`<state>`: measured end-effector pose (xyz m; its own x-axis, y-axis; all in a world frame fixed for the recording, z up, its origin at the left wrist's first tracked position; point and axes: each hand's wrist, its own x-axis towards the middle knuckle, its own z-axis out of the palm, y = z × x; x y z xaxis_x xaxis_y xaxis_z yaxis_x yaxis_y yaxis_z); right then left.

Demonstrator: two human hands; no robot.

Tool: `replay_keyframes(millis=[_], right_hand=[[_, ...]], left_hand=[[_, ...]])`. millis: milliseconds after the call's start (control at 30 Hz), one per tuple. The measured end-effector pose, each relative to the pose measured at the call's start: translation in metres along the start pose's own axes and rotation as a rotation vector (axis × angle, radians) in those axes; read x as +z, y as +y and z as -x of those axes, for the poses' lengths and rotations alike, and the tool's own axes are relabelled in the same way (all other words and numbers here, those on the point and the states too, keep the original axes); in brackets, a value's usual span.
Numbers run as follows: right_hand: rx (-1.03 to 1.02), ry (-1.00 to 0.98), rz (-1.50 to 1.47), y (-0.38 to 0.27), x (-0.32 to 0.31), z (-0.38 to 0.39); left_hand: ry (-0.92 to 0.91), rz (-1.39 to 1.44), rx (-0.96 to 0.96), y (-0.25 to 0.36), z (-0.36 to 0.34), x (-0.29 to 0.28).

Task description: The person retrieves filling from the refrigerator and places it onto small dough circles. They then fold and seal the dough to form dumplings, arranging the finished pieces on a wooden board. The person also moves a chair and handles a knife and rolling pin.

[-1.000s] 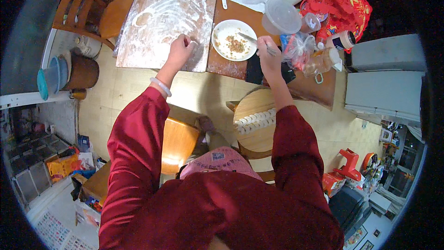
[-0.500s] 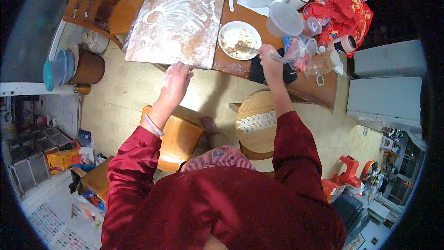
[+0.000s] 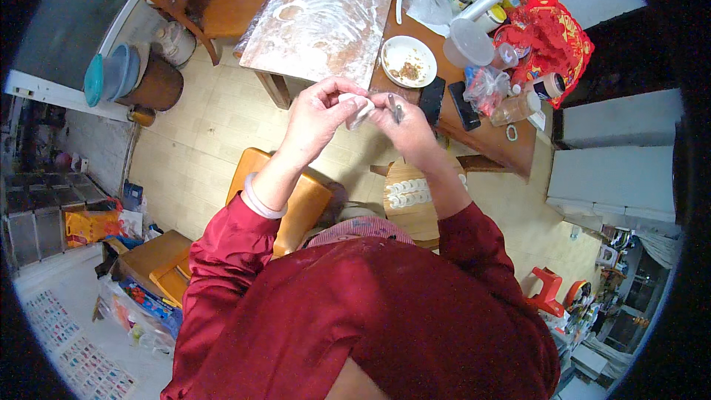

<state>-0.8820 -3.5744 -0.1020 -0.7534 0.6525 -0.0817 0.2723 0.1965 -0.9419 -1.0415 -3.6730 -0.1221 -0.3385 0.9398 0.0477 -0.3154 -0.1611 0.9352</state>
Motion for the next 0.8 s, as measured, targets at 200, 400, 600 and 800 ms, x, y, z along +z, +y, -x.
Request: replay_keyframes(millis=[200,400,600,800], right_hand=[[-0.008,0.088,-0.068,-0.018,0.014,0.013],[0.082,0.042,-0.229,-0.038,0.008,0.013],[0.06,0.04,-0.486,0.005,0.011,-0.015],[0.077,0.259,-0.171,0.07,-0.012,-0.051]], left_hand=[[-0.116,0.034,-0.016,-0.002,0.014,-0.018],[-0.289,0.573,-0.253,-0.02,0.021,-0.034],[-0.146,1.067,-0.025,-0.073,0.002,0.007],[0.249,0.764,-0.25,-0.12,-0.042,0.014]])
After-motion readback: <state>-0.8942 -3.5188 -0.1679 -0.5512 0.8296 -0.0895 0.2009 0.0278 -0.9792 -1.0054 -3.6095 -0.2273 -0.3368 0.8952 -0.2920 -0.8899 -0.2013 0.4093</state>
